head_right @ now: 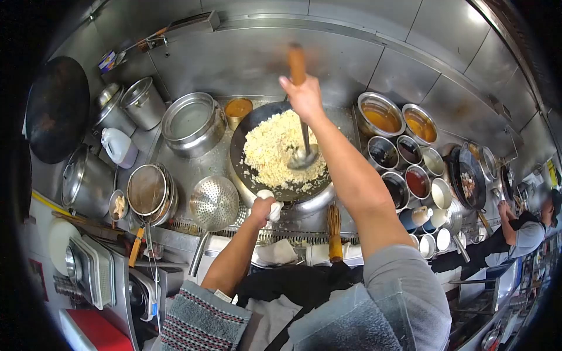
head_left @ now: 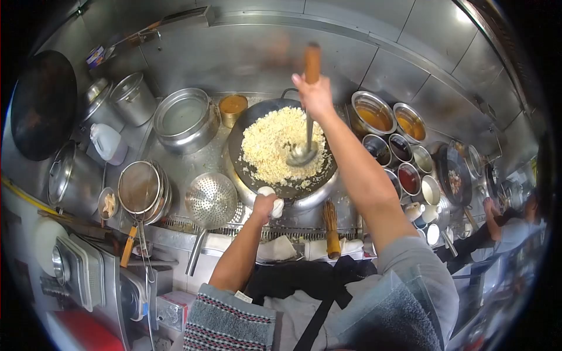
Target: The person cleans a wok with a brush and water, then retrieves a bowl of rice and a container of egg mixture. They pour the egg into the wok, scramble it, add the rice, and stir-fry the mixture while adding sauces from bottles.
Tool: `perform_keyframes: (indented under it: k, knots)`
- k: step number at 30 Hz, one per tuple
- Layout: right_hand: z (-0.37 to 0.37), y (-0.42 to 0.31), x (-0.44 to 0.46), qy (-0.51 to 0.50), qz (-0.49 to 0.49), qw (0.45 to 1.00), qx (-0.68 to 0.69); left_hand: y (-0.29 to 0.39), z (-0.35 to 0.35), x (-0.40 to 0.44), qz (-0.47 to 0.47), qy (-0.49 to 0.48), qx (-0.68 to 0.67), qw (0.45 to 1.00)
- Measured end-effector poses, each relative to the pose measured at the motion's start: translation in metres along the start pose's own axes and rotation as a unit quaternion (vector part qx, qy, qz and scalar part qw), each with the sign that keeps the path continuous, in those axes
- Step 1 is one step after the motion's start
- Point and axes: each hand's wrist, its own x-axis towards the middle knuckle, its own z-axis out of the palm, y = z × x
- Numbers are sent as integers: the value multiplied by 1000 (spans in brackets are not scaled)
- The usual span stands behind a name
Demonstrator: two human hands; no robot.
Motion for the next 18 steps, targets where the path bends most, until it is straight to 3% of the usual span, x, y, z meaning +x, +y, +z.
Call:
perform_keyframes:
  k: [1,3,4,5,6,7,8,10,11,13,14,15,16,18]
  knots:
    - [-6,-26,-1,-1,-5,1000,-1,5,2,6,12,-17,-24,999]
    - [-16,-50,-32,-104,-83,967,218,-2,3,9,31,10,-49,998]
    - [-14,-41,-51,-76,-133,965,211,-2,2,12,20,13,-35,999]
    - [-11,1,-66,-115,-134,946,270,-4,1,14,9,15,-21,1000]
    - [0,53,-78,-78,-170,962,200,-9,2,19,21,44,-1,999]
    - [5,114,-95,-44,-20,971,236,-14,0,21,22,45,-3,999]
    - [-9,117,-99,-21,-19,951,307,-16,-2,23,22,32,3,999]
    - [-46,131,-102,30,-19,969,246,-6,-2,16,24,35,38,998]
    - [-65,122,-119,58,108,959,254,0,-1,4,20,31,39,999]
    - [-118,124,-159,-192,354,906,132,18,3,-9,20,43,47,998]
    - [-134,117,-181,-336,440,831,50,19,2,-8,16,34,51,998]
    - [-135,103,-199,-453,443,774,10,11,0,0,16,7,23,1000]
    - [-119,57,-205,-589,274,757,-69,2,-2,10,31,4,16,999]
    - [-89,-23,-210,-644,139,748,81,-16,-4,25,27,5,16,1000]
